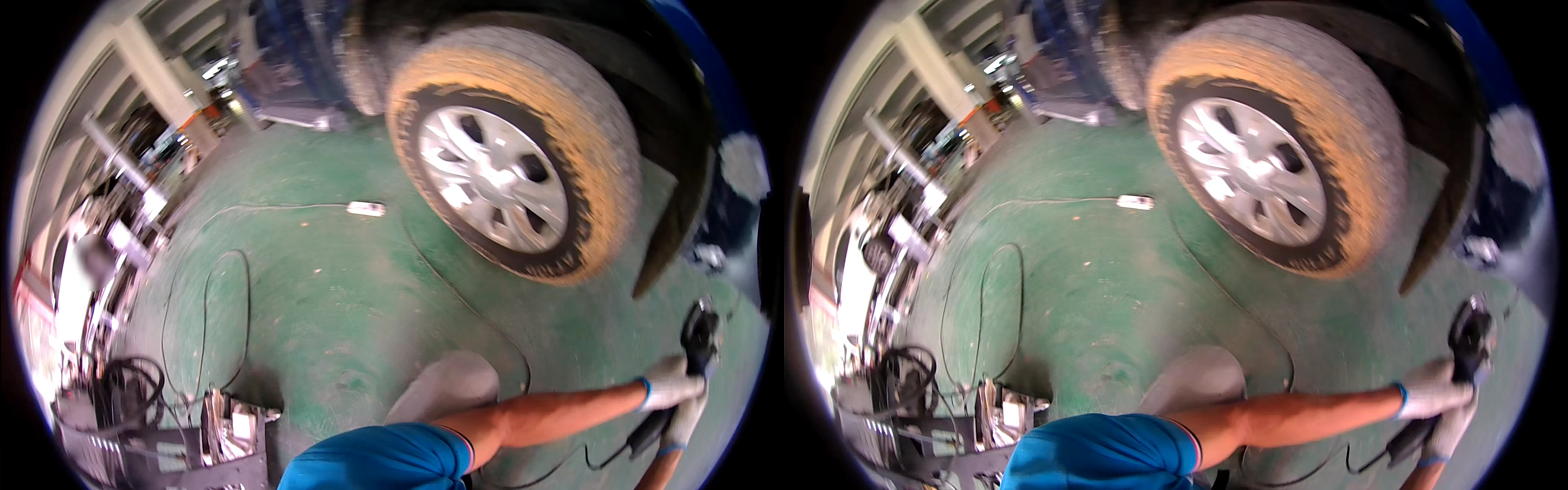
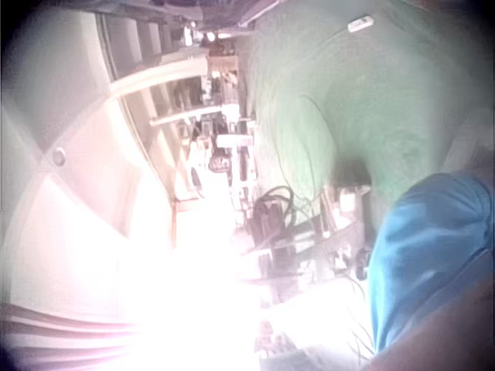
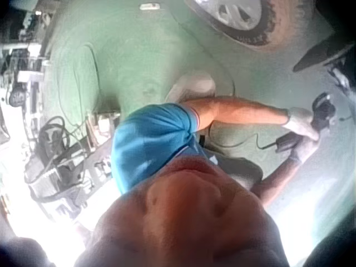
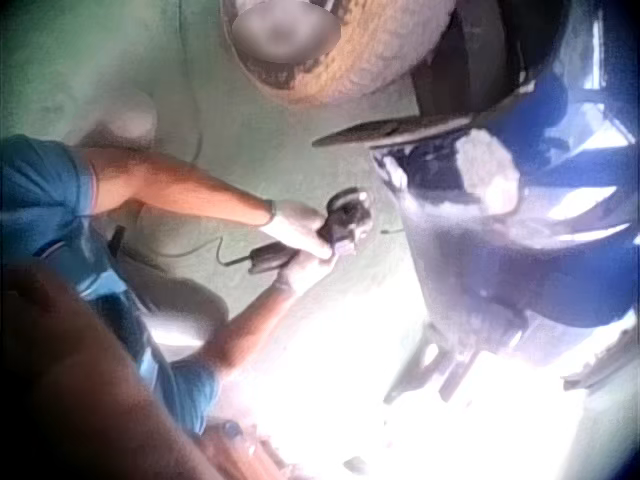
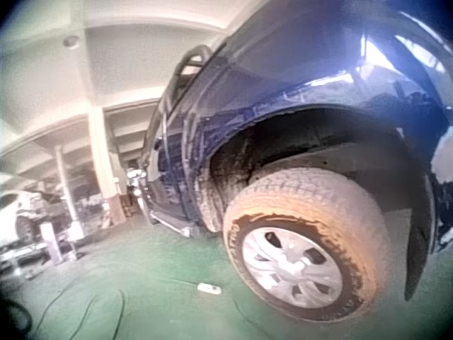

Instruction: The person uses an angle grinder to smooth the rear quarter panel of a blue pickup truck. They repeatedly grind the surface and wipe away dust with a cloth to inspect the progress, focusing on the area above the rear wheel well.

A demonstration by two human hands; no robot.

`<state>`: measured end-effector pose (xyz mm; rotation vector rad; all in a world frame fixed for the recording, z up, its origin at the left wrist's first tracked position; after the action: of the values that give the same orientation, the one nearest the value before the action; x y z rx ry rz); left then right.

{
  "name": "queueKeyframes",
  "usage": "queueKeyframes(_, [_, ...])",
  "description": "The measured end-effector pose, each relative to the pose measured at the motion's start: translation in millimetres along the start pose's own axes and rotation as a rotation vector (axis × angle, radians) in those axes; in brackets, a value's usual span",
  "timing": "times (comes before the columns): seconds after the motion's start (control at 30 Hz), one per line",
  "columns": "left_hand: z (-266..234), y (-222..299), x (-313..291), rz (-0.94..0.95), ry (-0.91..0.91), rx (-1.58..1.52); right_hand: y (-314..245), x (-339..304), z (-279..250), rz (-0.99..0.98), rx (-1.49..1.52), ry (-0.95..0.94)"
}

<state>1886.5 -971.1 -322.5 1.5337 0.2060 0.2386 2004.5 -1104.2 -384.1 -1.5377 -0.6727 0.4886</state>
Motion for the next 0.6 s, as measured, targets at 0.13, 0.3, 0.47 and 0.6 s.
queueKeyframes(0.13, [-28,-7,-25,-0.19,-0.095,0.065,-20,-22,53,0.036,-0.033,-0.071])
queueKeyframes(0.3, [-41,-27,-15,-0.173,-0.075,-0.079,-55,-11,77,0.01,-0.279,-0.045])
queueKeyframes(0.47, [-20,-19,-18,-0.158,-0.029,-0.274,-62,-18,67,0.087,-0.52,-0.015])
queueKeyframes(0.6, [-27,-23,-22,-0.031,-0.033,-0.335,-63,-15,81,0.013,-0.69,-0.011])
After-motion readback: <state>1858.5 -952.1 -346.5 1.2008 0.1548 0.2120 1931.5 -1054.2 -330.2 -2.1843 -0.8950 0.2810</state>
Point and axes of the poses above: each hand's wrist, its own x-axis towards the middle knuckle, its own z-axis out of the palm, y = z × x, the point moved 1 cm from there along x, towards the middle knuckle, and after that the axes turned 10 degrees about -y, right-handed, at the moved point
